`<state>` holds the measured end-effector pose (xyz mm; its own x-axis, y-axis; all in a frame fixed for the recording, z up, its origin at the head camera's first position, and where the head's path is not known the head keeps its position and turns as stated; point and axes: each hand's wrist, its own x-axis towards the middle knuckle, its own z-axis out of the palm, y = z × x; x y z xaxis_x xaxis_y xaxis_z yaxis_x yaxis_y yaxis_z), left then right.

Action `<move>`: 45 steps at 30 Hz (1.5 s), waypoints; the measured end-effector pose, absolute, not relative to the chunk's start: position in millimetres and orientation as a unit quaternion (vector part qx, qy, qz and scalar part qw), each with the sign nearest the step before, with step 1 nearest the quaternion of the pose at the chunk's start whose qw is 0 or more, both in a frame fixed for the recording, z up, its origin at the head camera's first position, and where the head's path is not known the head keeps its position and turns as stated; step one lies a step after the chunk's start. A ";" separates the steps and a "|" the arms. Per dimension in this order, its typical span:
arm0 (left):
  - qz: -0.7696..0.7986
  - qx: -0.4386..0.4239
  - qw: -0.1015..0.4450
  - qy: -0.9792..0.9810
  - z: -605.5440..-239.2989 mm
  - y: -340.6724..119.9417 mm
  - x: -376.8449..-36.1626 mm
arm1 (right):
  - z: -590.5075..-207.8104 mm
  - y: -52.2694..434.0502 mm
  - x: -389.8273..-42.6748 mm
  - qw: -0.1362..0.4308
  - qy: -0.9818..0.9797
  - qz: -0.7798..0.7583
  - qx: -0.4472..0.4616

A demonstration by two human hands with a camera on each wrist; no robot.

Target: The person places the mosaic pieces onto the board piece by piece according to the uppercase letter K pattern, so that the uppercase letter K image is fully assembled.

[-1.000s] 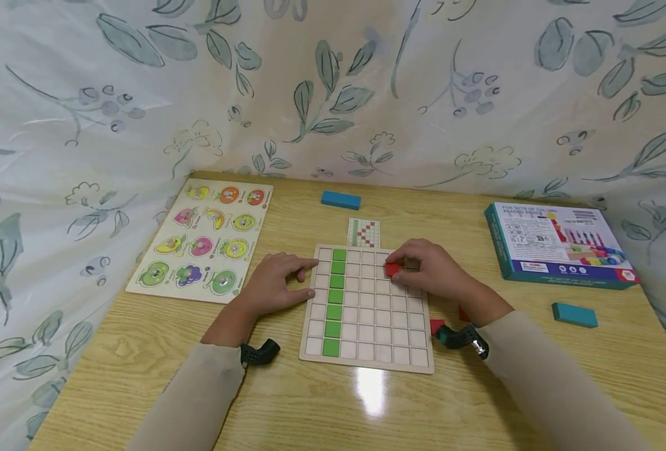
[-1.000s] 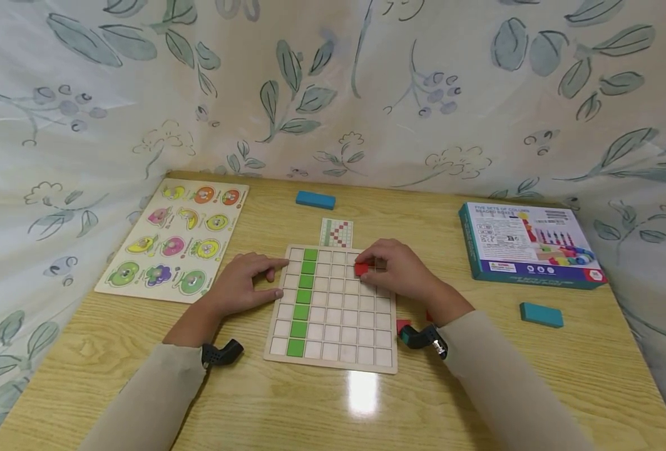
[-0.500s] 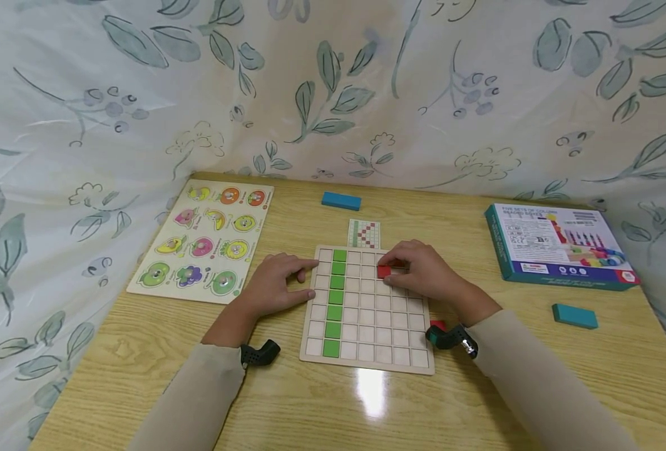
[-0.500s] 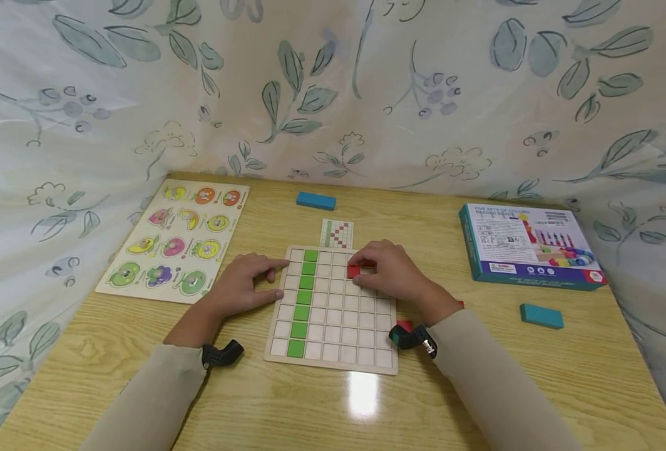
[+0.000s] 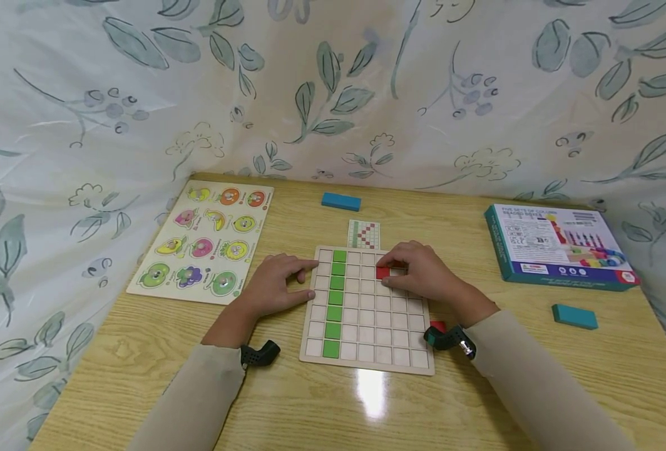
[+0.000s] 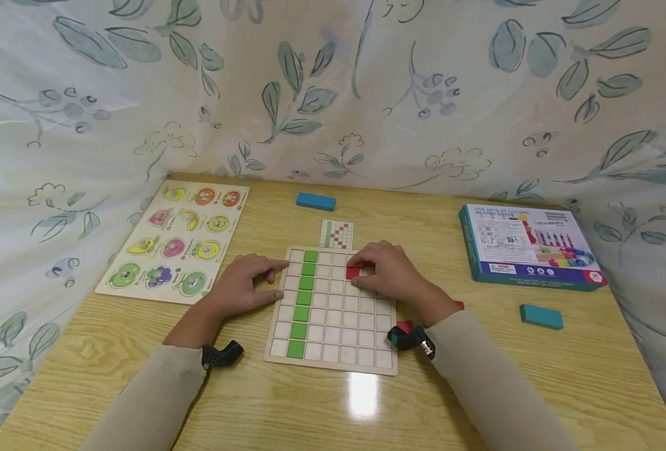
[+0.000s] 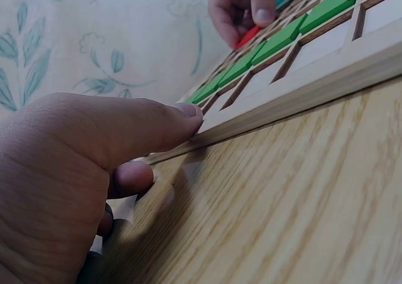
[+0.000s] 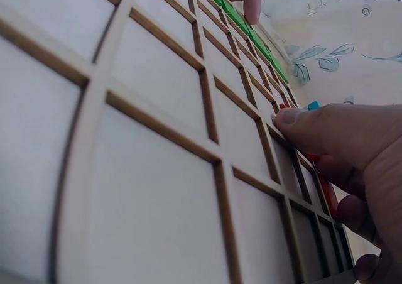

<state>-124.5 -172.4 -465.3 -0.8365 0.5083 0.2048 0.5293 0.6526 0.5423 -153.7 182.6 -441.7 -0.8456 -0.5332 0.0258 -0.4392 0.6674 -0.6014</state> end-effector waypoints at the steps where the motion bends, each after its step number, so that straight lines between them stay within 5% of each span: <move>1: -0.304 -0.286 0.018 -0.909 -465.7 -172.4 -124.6 | -441.5 182.5 -153.4 0.077 0.910 -0.309 -0.266; 45: -0.302 -0.288 0.025 -0.908 -469.0 -174.5 -125.3 | -435.6 223.7 -117.0 0.062 0.906 -0.336 -0.250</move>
<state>-125.3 -174.5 -469.0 -0.8332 0.5078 0.2187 0.5376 0.6515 0.5354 -117.0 223.7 -435.6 -0.8676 -0.4942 0.0556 -0.4108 0.6490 -0.6404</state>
